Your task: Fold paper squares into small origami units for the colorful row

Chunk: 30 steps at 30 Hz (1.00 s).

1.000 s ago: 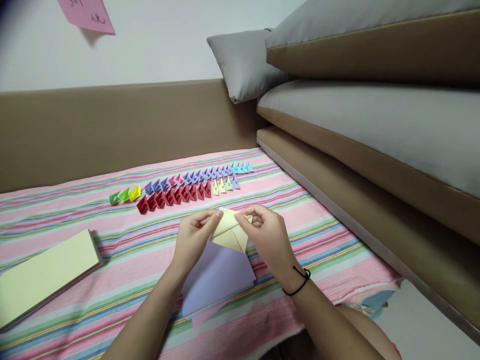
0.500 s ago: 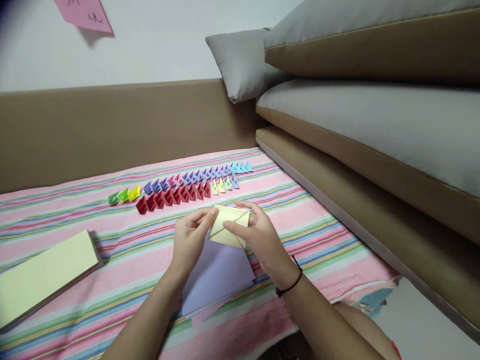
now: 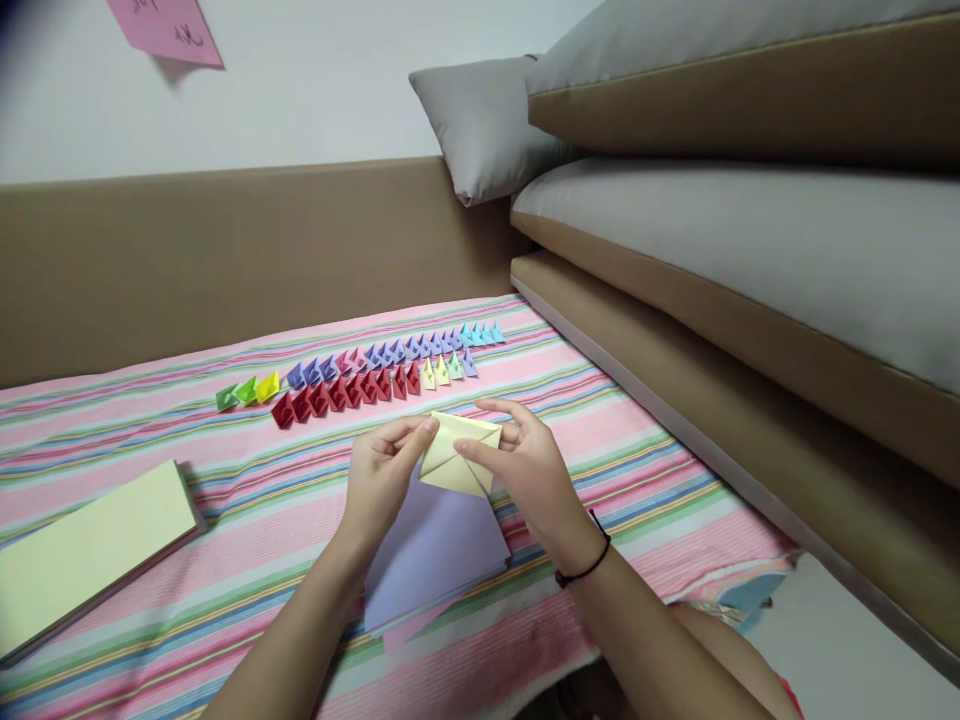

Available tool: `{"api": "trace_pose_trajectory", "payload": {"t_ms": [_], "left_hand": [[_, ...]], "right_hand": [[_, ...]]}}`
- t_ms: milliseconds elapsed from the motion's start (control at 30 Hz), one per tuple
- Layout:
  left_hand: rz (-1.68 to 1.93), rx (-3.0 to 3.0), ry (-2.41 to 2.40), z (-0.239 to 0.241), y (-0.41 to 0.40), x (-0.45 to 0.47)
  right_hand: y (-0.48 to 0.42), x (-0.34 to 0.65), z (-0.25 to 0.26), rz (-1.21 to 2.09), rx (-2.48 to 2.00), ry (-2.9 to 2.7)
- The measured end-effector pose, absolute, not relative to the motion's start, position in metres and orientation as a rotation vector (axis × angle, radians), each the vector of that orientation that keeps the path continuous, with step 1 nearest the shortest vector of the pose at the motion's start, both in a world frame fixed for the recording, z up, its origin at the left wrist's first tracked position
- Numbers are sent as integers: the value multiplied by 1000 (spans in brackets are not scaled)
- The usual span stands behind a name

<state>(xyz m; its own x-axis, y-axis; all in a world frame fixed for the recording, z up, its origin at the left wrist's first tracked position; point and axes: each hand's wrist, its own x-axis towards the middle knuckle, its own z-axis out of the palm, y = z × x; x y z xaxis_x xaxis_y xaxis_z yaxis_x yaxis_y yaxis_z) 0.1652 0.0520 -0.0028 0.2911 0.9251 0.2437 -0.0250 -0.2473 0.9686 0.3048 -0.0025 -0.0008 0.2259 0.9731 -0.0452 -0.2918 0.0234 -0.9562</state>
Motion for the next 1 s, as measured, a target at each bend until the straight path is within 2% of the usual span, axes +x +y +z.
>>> {"api": "trace_pose_trajectory", "payload": {"t_ms": [333,733,1000], "left_hand": [[1128,1534,870,-5,58,162],[1146,1574,905,-5,60,160],[1192,1544,877,-7,62,159]], "right_hand": [[-3,322,2,1054,-1141,-905],[-2,324,10,1156,-1081,-851],[-1,329,8,1055,-1086,-1011]]}}
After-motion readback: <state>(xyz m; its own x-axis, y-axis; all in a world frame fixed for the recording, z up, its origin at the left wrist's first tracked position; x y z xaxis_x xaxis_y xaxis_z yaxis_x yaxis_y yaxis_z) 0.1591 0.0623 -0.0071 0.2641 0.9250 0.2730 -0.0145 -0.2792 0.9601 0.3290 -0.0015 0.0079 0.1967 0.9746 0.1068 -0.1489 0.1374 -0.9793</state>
